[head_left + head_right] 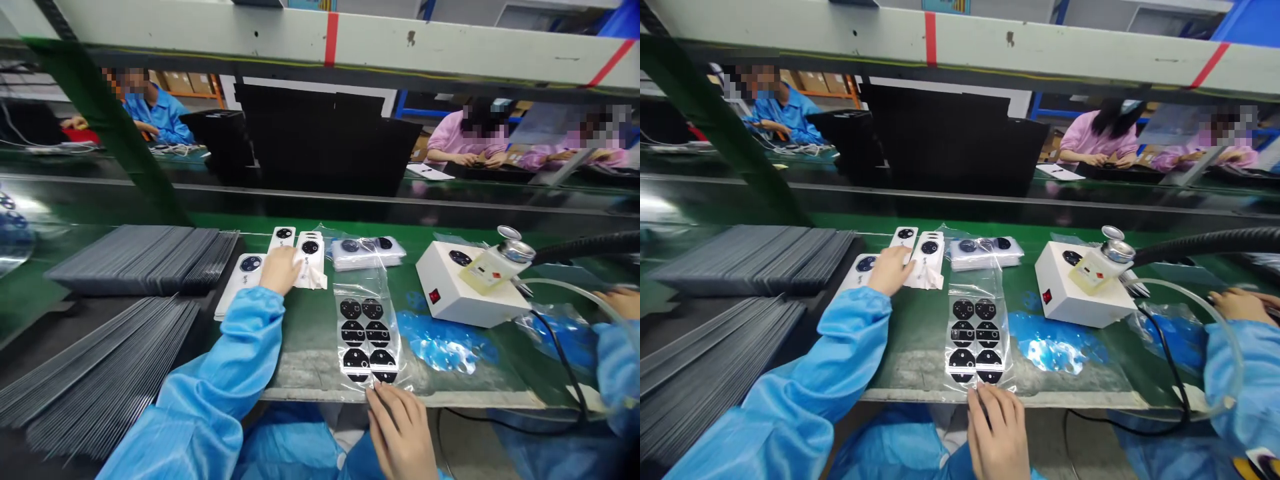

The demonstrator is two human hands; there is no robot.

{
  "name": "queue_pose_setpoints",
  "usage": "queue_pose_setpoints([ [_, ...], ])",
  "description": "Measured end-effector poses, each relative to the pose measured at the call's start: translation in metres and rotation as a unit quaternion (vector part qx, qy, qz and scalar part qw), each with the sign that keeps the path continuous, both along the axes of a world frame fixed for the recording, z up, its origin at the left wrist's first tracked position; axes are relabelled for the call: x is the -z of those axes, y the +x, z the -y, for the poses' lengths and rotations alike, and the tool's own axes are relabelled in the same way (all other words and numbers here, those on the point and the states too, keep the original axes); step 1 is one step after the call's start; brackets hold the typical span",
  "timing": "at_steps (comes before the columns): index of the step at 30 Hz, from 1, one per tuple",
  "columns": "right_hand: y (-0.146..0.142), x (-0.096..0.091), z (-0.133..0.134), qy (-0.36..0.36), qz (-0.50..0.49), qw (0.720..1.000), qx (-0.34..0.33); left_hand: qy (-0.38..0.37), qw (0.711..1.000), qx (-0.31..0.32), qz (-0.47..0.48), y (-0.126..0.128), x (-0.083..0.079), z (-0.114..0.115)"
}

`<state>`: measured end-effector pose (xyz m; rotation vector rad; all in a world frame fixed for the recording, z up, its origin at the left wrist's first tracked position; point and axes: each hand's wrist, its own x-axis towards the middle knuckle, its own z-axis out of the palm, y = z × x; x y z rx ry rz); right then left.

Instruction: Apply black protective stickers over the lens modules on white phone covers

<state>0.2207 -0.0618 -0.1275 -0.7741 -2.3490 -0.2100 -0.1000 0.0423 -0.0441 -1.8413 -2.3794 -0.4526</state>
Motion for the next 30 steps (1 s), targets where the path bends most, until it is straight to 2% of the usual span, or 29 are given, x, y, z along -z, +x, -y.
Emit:
queue_pose_setpoints([
  [2, 0.001, 0.002, -0.001, 0.006, 0.002, 1.0, -0.003, -0.016, 0.991, -0.13, -0.01, -0.025, 0.002, 0.012],
  [3, 0.001, 0.003, -0.002, 0.006, 0.002, 1.0, -0.003, -0.031, 0.984, -0.174, -0.011, -0.034, 0.004, 0.016],
  [5, 0.001, 0.003, -0.003, 0.0, 0.001, 1.0, -0.004, -0.06, 0.974, -0.22, -0.009, -0.041, 0.011, 0.022],
  [9, 0.0, 0.003, -0.005, -0.016, -0.006, 1.0, -0.005, -0.092, 0.97, -0.225, -0.002, -0.04, 0.018, 0.022],
  [16, -0.002, -0.004, -0.002, -0.01, -0.003, 1.0, 0.008, -0.083, 0.97, -0.226, 0.018, -0.048, 0.009, 0.023],
  [23, -0.008, -0.013, 0.001, -0.009, -0.029, 0.999, 0.024, -0.084, 0.962, -0.251, 0.064, -0.053, 0.012, 0.023],
  [27, -0.01, -0.015, 0.003, -0.016, -0.031, 0.999, 0.025, -0.049, 0.962, -0.245, 0.11, -0.057, 0.005, 0.024],
  [30, -0.008, -0.019, 0.001, -0.019, -0.044, 0.999, 0.016, 0.015, 0.969, -0.207, 0.136, -0.044, -0.01, 0.029],
])
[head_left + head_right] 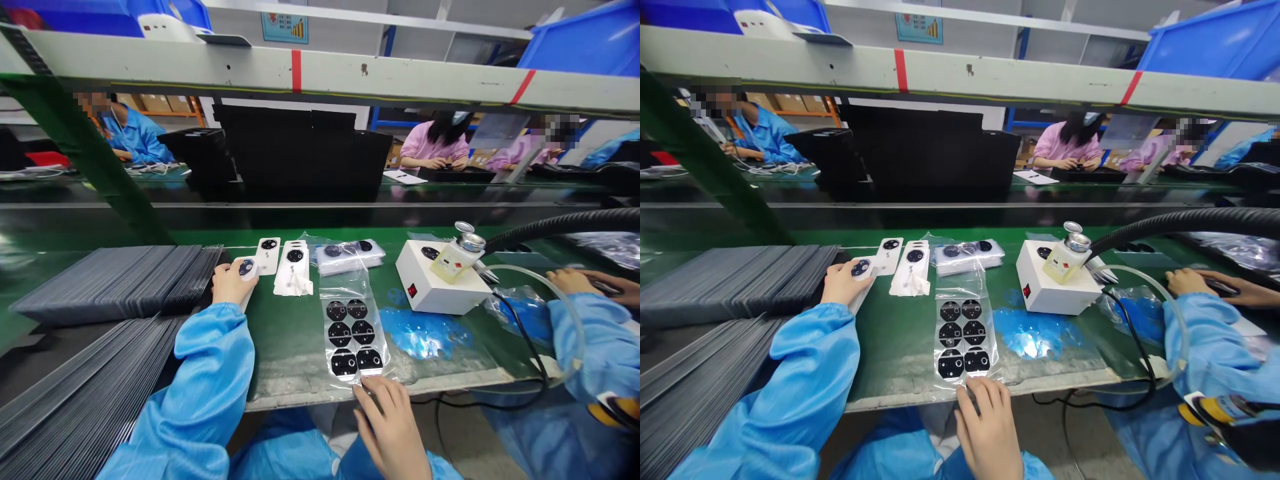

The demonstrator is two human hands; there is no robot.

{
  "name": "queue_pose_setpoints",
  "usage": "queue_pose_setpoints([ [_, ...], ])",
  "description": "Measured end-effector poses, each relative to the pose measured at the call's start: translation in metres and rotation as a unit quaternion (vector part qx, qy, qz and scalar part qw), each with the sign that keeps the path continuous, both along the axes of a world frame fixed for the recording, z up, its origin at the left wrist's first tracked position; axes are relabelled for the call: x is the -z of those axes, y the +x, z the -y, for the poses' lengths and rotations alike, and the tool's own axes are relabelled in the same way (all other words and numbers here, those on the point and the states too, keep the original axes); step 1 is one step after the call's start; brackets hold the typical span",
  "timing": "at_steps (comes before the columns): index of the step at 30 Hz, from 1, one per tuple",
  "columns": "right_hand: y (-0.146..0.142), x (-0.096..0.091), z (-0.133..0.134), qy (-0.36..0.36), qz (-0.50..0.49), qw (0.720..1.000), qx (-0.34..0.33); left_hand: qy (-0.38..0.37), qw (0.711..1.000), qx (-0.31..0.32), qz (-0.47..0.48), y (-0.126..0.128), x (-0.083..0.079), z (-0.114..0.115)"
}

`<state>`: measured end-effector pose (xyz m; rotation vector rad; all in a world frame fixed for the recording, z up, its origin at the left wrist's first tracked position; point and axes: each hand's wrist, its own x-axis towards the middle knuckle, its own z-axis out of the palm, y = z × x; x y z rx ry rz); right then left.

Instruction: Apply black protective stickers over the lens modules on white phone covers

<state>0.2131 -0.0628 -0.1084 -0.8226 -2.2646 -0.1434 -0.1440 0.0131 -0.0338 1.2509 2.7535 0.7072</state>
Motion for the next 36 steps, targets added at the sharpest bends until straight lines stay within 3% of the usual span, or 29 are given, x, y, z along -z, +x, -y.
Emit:
queue_pose_setpoints([
  [2, 0.0, -0.008, -0.004, -0.01, -0.028, 1.0, -0.005, 0.064, 0.996, 0.061, 0.001, 0.028, -0.012, 0.005],
  [4, -0.003, -0.023, -0.012, -0.048, -0.084, 0.995, -0.008, 0.123, 0.978, 0.167, 0.009, 0.071, -0.022, 0.012],
  [6, -0.009, -0.042, -0.021, -0.115, -0.176, 0.978, -0.01, 0.156, 0.939, 0.304, 0.036, 0.12, -0.027, 0.021],
  [8, -0.015, -0.06, -0.033, -0.18, -0.287, 0.94, -0.019, 0.178, 0.888, 0.416, 0.08, 0.161, -0.027, 0.031],
  [11, -0.016, -0.079, -0.05, -0.19, -0.413, 0.891, 0.008, 0.187, 0.828, 0.497, 0.18, 0.195, -0.022, 0.036],
  [13, -0.01, -0.085, -0.055, -0.166, -0.435, 0.884, 0.036, 0.167, 0.795, 0.52, 0.264, 0.202, -0.021, 0.032],
  [16, 0.002, -0.09, -0.054, -0.142, -0.396, 0.906, 0.042, 0.112, 0.745, 0.544, 0.371, 0.206, -0.024, 0.023],
  [18, 0.01, -0.092, -0.051, -0.127, -0.353, 0.926, 0.046, 0.087, 0.728, 0.542, 0.41, 0.211, -0.028, 0.021],
  [22, 0.02, -0.09, -0.048, -0.032, -0.256, 0.96, 0.107, 0.068, 0.724, 0.525, 0.443, 0.222, -0.034, 0.022],
  [26, 0.024, -0.087, -0.048, 0.052, -0.17, 0.966, 0.188, 0.049, 0.716, 0.537, 0.443, 0.227, -0.03, 0.02],
  [31, 0.024, -0.091, -0.051, 0.108, -0.11, 0.98, 0.129, 0.045, 0.725, 0.555, 0.406, 0.223, -0.027, 0.015],
  [33, 0.025, -0.094, -0.055, 0.1, -0.151, 0.977, 0.115, 0.038, 0.733, 0.566, 0.377, 0.221, -0.027, 0.014],
  [36, 0.028, -0.1, -0.062, 0.011, -0.24, 0.963, 0.123, 0.037, 0.745, 0.586, 0.316, 0.217, -0.027, 0.015],
])
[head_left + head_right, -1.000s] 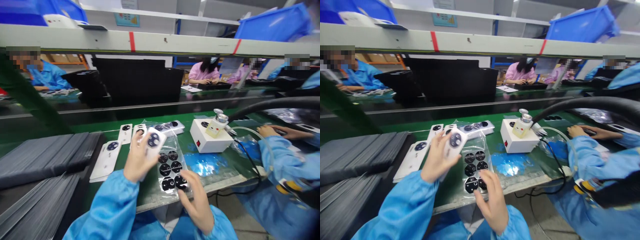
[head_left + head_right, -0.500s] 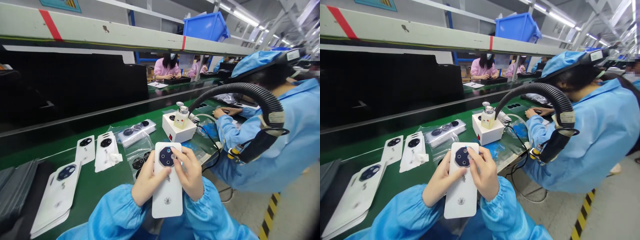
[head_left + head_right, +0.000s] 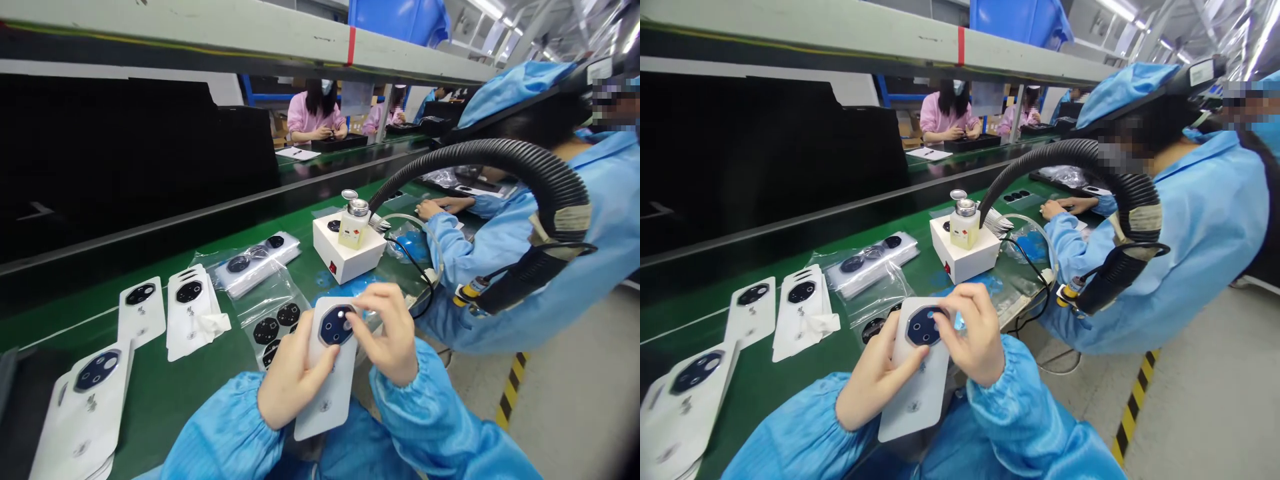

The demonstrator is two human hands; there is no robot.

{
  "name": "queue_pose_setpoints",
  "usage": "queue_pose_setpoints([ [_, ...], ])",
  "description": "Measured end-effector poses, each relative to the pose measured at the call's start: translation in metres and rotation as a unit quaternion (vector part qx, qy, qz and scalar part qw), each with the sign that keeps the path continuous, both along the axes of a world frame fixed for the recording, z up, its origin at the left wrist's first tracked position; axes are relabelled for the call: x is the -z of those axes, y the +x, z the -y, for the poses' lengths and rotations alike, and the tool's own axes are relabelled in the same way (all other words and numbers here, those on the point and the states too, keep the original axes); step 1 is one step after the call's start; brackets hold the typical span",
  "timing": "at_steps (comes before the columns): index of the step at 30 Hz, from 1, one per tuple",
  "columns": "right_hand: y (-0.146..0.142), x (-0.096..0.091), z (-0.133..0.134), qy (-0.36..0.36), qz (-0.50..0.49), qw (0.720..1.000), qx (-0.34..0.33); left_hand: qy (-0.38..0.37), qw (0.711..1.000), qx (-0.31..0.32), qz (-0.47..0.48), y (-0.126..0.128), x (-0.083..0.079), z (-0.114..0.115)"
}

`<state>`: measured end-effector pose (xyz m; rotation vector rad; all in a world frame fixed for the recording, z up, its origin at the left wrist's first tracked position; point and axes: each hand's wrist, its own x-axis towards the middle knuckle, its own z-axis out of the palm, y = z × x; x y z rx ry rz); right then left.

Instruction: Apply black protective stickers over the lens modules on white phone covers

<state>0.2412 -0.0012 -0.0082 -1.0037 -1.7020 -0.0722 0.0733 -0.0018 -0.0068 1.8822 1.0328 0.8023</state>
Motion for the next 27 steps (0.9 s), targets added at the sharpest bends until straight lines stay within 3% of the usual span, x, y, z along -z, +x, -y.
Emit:
queue_pose_setpoints([
  [3, 0.004, -0.003, -0.005, -0.059, -0.027, 0.997, -0.029, 0.047, 0.998, 0.004, -0.045, -0.002, 0.002, 0.0],
  [8, 0.008, -0.002, -0.007, -0.075, -0.003, 0.996, -0.039, 0.096, 0.991, 0.015, -0.094, -0.002, 0.004, -0.003],
  [19, 0.002, 0.005, -0.007, 0.093, 0.12, 0.988, 0.027, 0.094, 0.992, 0.005, -0.084, 0.0, 0.002, 0.004],
  [27, 0.002, 0.008, -0.006, 0.136, 0.15, 0.979, 0.035, 0.033, 0.999, 0.018, -0.038, 0.001, -0.004, 0.005],
])
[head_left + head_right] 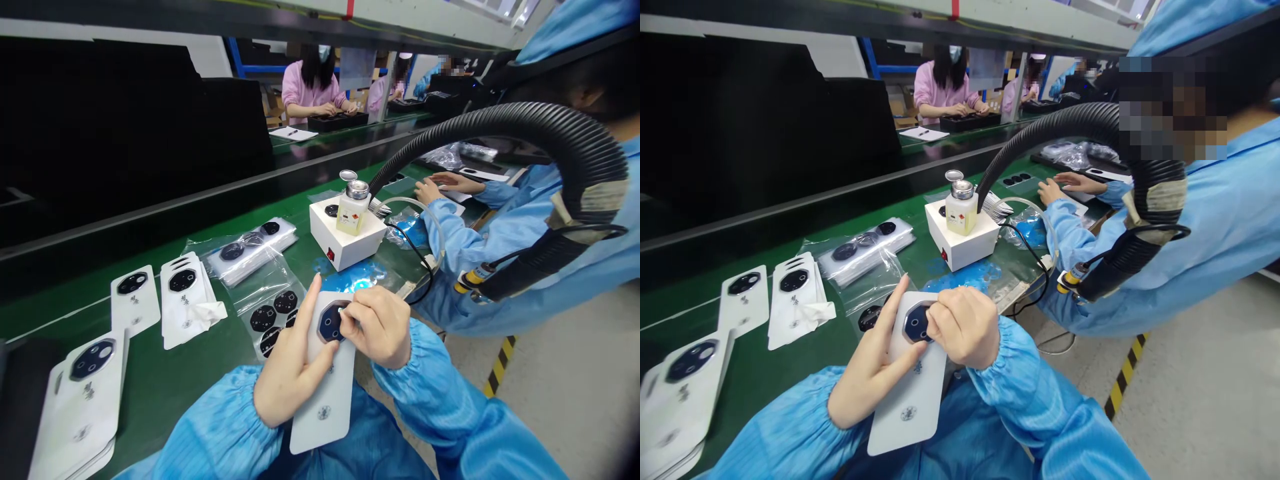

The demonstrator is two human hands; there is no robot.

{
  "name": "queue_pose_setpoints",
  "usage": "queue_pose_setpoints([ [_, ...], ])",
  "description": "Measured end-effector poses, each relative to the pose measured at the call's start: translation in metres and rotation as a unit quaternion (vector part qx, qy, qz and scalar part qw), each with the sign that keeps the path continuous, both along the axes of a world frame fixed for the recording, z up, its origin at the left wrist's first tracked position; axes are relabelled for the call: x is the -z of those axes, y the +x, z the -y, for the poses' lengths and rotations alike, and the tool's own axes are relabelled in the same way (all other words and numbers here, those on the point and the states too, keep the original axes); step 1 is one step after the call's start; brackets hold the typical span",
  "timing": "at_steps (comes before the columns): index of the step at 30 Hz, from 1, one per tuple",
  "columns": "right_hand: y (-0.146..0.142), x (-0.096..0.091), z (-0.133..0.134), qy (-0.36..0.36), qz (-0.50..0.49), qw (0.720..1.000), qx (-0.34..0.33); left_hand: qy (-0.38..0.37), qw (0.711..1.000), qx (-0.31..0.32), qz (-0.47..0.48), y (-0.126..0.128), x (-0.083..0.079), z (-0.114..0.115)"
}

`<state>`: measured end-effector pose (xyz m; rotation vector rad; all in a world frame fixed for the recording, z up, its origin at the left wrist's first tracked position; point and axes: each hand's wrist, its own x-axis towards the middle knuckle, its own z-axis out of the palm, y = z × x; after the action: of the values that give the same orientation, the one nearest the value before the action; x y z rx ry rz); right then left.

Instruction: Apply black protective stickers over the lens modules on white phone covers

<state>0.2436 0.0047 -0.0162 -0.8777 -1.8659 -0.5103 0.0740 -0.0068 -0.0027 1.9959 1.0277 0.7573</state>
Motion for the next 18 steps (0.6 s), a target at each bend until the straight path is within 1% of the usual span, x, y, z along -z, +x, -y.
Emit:
queue_pose_setpoints([
  [2, 0.001, -0.003, 0.0, -0.023, -0.009, 1.0, -0.003, -0.001, 1.0, 0.004, 0.001, 0.0, 0.0, 0.0],
  [5, 0.005, -0.011, 0.002, -0.094, -0.023, 0.995, -0.009, 0.011, 1.0, 0.016, -0.01, -0.001, 0.0, -0.001],
  [8, 0.01, -0.019, 0.002, -0.197, -0.059, 0.977, -0.048, 0.028, 0.999, 0.029, -0.018, -0.002, 0.0, -0.002],
  [10, 0.013, -0.023, 0.001, -0.245, -0.104, 0.96, -0.082, 0.029, 0.999, 0.033, -0.015, -0.002, -0.001, -0.002],
  [12, 0.016, -0.025, -0.001, -0.256, -0.13, 0.952, -0.105, 0.018, 0.999, 0.035, -0.002, -0.002, -0.002, -0.001],
  [15, 0.017, -0.025, -0.002, -0.264, -0.102, 0.952, -0.121, -0.006, 0.999, 0.04, 0.014, -0.003, -0.004, -0.001],
  [18, 0.016, -0.025, -0.001, -0.274, -0.079, 0.95, -0.126, 0.002, 0.999, 0.043, 0.002, -0.004, -0.005, 0.0],
])
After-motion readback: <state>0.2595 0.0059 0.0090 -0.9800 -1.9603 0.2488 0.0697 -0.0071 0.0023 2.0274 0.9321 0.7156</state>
